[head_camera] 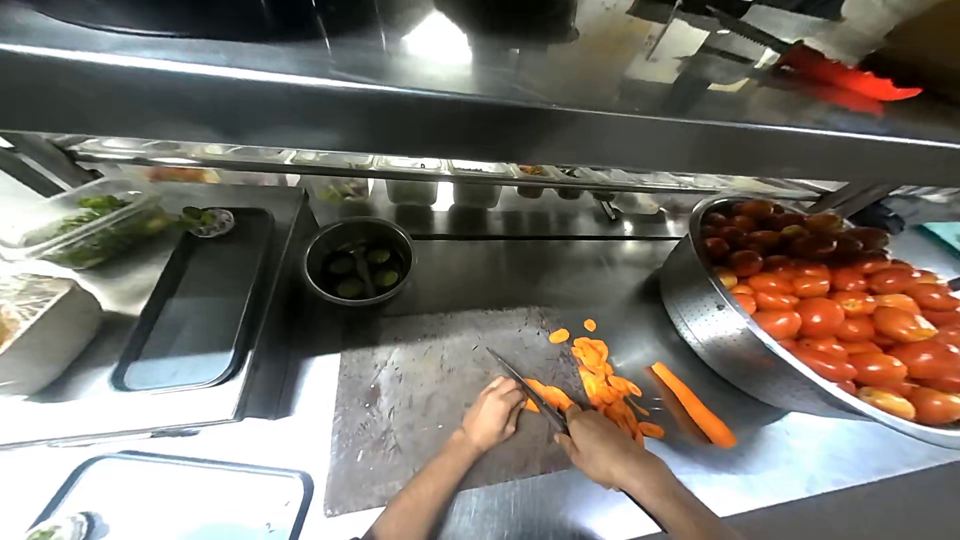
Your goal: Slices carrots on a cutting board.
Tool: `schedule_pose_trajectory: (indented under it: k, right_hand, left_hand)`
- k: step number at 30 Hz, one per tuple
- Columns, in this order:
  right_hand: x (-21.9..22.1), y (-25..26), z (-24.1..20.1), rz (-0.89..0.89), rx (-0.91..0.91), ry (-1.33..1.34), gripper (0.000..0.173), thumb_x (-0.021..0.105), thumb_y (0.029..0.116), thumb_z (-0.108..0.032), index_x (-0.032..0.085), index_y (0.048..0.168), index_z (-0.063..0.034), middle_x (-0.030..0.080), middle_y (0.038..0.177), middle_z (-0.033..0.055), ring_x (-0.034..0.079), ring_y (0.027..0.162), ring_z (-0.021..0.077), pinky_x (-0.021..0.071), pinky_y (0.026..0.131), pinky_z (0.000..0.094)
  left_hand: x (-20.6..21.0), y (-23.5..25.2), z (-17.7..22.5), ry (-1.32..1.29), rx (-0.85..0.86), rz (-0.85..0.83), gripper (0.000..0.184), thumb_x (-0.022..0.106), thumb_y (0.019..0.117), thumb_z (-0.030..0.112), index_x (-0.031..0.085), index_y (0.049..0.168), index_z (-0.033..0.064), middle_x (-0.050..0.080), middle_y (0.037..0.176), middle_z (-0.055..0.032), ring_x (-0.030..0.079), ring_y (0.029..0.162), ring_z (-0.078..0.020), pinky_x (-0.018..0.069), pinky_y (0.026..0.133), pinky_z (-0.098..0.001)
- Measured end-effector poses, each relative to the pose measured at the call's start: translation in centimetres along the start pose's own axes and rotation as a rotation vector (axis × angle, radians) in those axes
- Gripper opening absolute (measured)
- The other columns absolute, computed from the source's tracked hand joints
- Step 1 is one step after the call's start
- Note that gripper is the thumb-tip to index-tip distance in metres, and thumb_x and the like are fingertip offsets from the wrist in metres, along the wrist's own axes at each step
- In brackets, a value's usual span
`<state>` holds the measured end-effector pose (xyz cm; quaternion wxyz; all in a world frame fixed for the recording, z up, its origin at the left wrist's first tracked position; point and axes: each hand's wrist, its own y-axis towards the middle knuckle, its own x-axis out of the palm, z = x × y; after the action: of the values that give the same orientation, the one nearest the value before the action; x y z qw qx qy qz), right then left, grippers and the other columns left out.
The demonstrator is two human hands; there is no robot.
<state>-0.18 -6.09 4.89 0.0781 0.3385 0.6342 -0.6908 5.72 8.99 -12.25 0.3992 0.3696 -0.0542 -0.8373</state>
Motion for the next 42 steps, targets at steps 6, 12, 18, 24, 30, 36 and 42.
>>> schedule_pose_trajectory:
  k: [6, 12, 18, 24, 30, 36, 42]
  right_hand:
    - [4.3, 5.6, -0.5, 0.213, -0.033, 0.069, 0.046, 0.042, 0.1106, -0.033, 0.050, 0.133, 0.0062, 0.065, 0.121, 0.0269, 0.065, 0.118, 0.0403, 0.0520, 0.100, 0.0536]
    - [0.3, -0.1, 0.1, -0.007, -0.010, 0.008, 0.047, 0.046, 0.1103, -0.037, 0.048, 0.134, 0.0028, 0.062, 0.114, 0.0234, 0.069, 0.097, 0.0357, 0.0567, 0.086, 0.0500]
    - [3.8, 4.2, -0.9, 0.187, -0.008, 0.071, 0.044, 0.042, 0.1104, -0.032, 0.050, 0.133, 0.0055, 0.065, 0.120, 0.0263, 0.066, 0.117, 0.0399, 0.0528, 0.099, 0.0525]
    - [1.1, 2.6, -0.7, 0.111, -0.055, 0.055, 0.045, 0.047, 0.1095, -0.034, 0.052, 0.131, 0.0053, 0.062, 0.121, 0.0259, 0.064, 0.116, 0.0391, 0.0513, 0.099, 0.0530]
    - [-0.1, -0.3, 0.0, -0.022, 0.001, 0.025, 0.045, 0.045, 0.1104, -0.037, 0.046, 0.133, 0.0014, 0.062, 0.110, 0.0220, 0.069, 0.090, 0.0336, 0.0574, 0.080, 0.0472]
    - [2.8, 3.2, -0.1, 0.127, -0.026, 0.076, 0.046, 0.045, 0.1099, -0.034, 0.050, 0.133, 0.0056, 0.064, 0.120, 0.0270, 0.065, 0.116, 0.0407, 0.0520, 0.098, 0.0540]
    - [2.3, 5.3, 0.0, 0.143, -0.122, 0.077, 0.045, 0.045, 0.1099, -0.035, 0.051, 0.129, 0.0055, 0.064, 0.115, 0.0259, 0.066, 0.111, 0.0392, 0.0520, 0.096, 0.0527]
  left_hand:
    - [-0.2, -0.1, 0.2, -0.040, -0.041, -0.011, 0.019, 0.058, 0.0978, 0.007, 0.076, 0.099, -0.0008, 0.074, 0.109, -0.0153, 0.070, 0.111, -0.0287, 0.0536, 0.103, -0.0400]
    - [-0.2, 0.0, 0.0, -0.021, -0.004, 0.008, 0.018, 0.058, 0.0973, 0.007, 0.075, 0.095, -0.0007, 0.074, 0.104, -0.0149, 0.070, 0.107, -0.0286, 0.0540, 0.101, -0.0386]
    - [-0.1, 0.1, -0.1, -0.037, -0.023, 0.001, 0.018, 0.059, 0.0976, 0.007, 0.075, 0.095, -0.0010, 0.074, 0.105, -0.0152, 0.071, 0.107, -0.0282, 0.0545, 0.100, -0.0385]
    - [-0.5, 0.2, -0.1, -0.059, -0.045, -0.040, 0.021, 0.056, 0.0980, 0.007, 0.075, 0.099, -0.0020, 0.073, 0.108, -0.0162, 0.069, 0.110, -0.0292, 0.0523, 0.103, -0.0385]
    - [-0.4, 0.1, 0.1, -0.055, -0.047, -0.010, 0.017, 0.059, 0.0956, 0.004, 0.074, 0.095, -0.0032, 0.074, 0.106, -0.0170, 0.071, 0.106, -0.0296, 0.0542, 0.100, -0.0384]
    - [-0.2, 0.2, 0.0, -0.056, -0.051, 0.028, 0.017, 0.060, 0.0952, 0.005, 0.075, 0.092, -0.0018, 0.075, 0.102, -0.0155, 0.072, 0.102, -0.0278, 0.0564, 0.097, -0.0382]
    - [-0.1, 0.1, -0.2, -0.079, -0.056, 0.031, 0.017, 0.060, 0.0960, 0.006, 0.076, 0.094, -0.0018, 0.074, 0.103, -0.0153, 0.071, 0.104, -0.0267, 0.0553, 0.099, -0.0366]
